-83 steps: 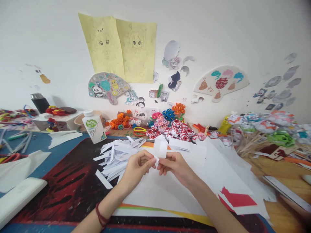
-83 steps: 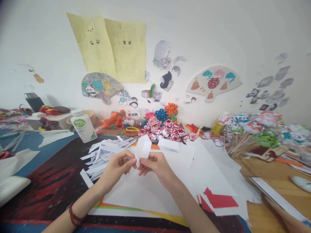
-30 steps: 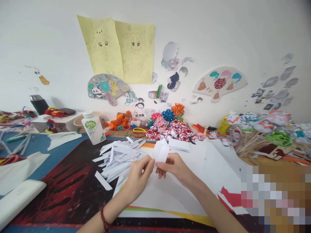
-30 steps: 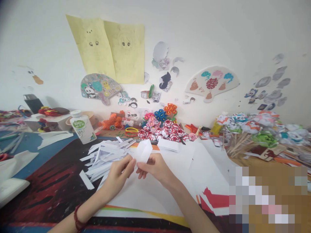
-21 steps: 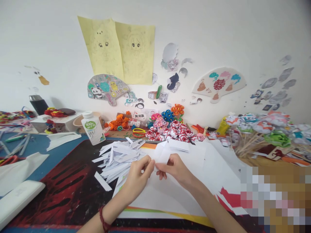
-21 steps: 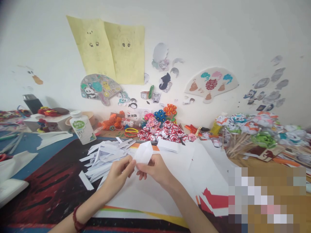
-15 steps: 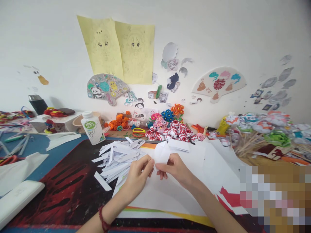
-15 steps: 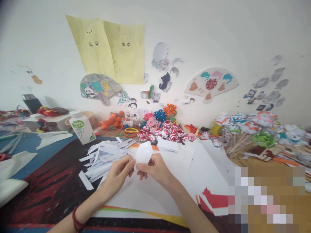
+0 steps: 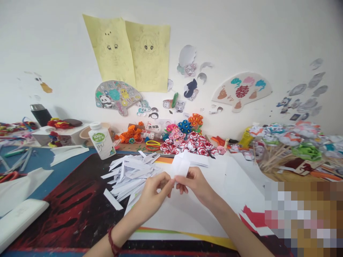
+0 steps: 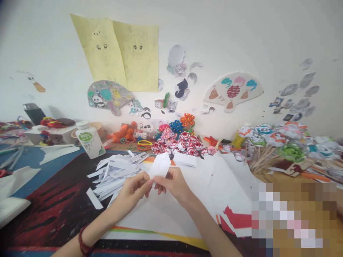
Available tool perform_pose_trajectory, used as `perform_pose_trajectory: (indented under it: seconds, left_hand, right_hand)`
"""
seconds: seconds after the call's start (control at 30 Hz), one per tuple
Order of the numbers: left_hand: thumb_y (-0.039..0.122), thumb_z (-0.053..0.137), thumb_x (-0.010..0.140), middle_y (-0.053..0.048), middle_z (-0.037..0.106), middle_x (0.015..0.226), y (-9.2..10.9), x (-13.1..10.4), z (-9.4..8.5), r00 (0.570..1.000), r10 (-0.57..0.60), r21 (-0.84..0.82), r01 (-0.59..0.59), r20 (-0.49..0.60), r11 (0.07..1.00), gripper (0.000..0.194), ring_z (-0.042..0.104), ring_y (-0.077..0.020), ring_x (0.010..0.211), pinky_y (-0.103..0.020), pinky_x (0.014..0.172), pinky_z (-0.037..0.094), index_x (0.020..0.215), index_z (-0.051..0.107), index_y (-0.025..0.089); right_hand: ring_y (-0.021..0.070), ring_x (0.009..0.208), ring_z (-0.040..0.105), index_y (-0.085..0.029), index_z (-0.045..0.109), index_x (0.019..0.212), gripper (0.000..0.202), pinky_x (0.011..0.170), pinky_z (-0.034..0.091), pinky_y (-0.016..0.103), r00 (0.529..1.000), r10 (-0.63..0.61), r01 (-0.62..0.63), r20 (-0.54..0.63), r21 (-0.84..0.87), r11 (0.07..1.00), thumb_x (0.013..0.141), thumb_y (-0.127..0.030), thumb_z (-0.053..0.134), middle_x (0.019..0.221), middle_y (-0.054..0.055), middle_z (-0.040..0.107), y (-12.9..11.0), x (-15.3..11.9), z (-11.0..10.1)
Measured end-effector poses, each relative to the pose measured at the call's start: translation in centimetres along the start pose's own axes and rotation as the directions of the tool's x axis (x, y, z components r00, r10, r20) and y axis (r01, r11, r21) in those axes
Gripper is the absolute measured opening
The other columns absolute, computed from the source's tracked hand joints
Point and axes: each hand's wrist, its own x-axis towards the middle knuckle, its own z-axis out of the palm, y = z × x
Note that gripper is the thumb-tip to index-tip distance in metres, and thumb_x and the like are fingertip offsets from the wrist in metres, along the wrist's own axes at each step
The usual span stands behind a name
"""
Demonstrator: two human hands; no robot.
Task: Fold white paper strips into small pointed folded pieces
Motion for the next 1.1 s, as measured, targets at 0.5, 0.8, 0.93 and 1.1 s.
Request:
perform_pose_trajectory:
  seconds: [0.5, 0.8, 0.93, 1.1]
  left_hand:
    - [0.037, 0.051, 0.089, 0.005, 0.044, 0.05, -0.8, 0.2, 0.0, 0.997, -0.063, 0.001, 0.063, -0.041, 0.998, 0.033, 0.04, -0.0088, 0.047, -0.02, 0.049, 0.031, 0.064, 0.052, 0.016]
    - [0.036, 0.05, 0.089, 0.005, 0.043, 0.051, -1.4, 0.4, -0.2, 0.996, -0.029, 0.074, 0.035, -0.082, 0.997, 0.032, 0.038, -0.0098, 0.05, -0.021, 0.05, 0.029, 0.063, 0.049, 0.017]
    - [0.037, 0.048, 0.09, 0.004, 0.048, 0.054, -1.2, 0.4, -0.2, 0.997, -0.036, 0.056, 0.04, -0.063, 0.998, 0.031, 0.043, -0.011, 0.053, -0.022, 0.054, 0.033, 0.066, 0.05, 0.018]
    - [0.034, 0.049, 0.089, 0.004, 0.048, 0.056, -1.2, 0.4, -0.3, 0.996, -0.022, 0.069, 0.028, -0.082, 0.997, 0.028, 0.044, -0.0114, 0.054, -0.022, 0.055, 0.034, 0.067, 0.05, 0.018]
  right_hand:
    - [0.0102, 0.045, 0.055, -0.011, 0.064, 0.069, 0.026, 0.041, 0.036, 0.02, 1.0, -0.008, 0.007, -0.017, -0.047, 0.999, 0.079, -0.035, 0.066, 0.059, 0.002, 0.061, 1.3, 0.3, 0.2]
    - [0.0103, 0.045, 0.054, -0.011, 0.063, 0.067, 0.026, 0.041, 0.036, 0.021, 0.998, 0.051, -0.051, 0.024, -0.018, 0.999, 0.077, -0.035, 0.067, 0.057, 0.001, 0.06, 1.3, 0.4, 0.2]
    - [0.0097, 0.044, 0.052, -0.012, 0.063, 0.066, 0.026, 0.042, 0.036, 0.021, 0.999, 0.044, -0.043, 0.028, -0.019, 0.999, 0.077, -0.035, 0.066, 0.057, 0.001, 0.06, 1.1, 0.4, 0.1]
    - [0.0092, 0.044, 0.051, -0.012, 0.062, 0.066, 0.029, 0.043, 0.036, 0.021, 0.995, 0.068, -0.067, 0.074, -0.024, 0.997, 0.079, -0.038, 0.064, 0.057, 0.001, 0.059, 0.8, 0.2, 0.2]
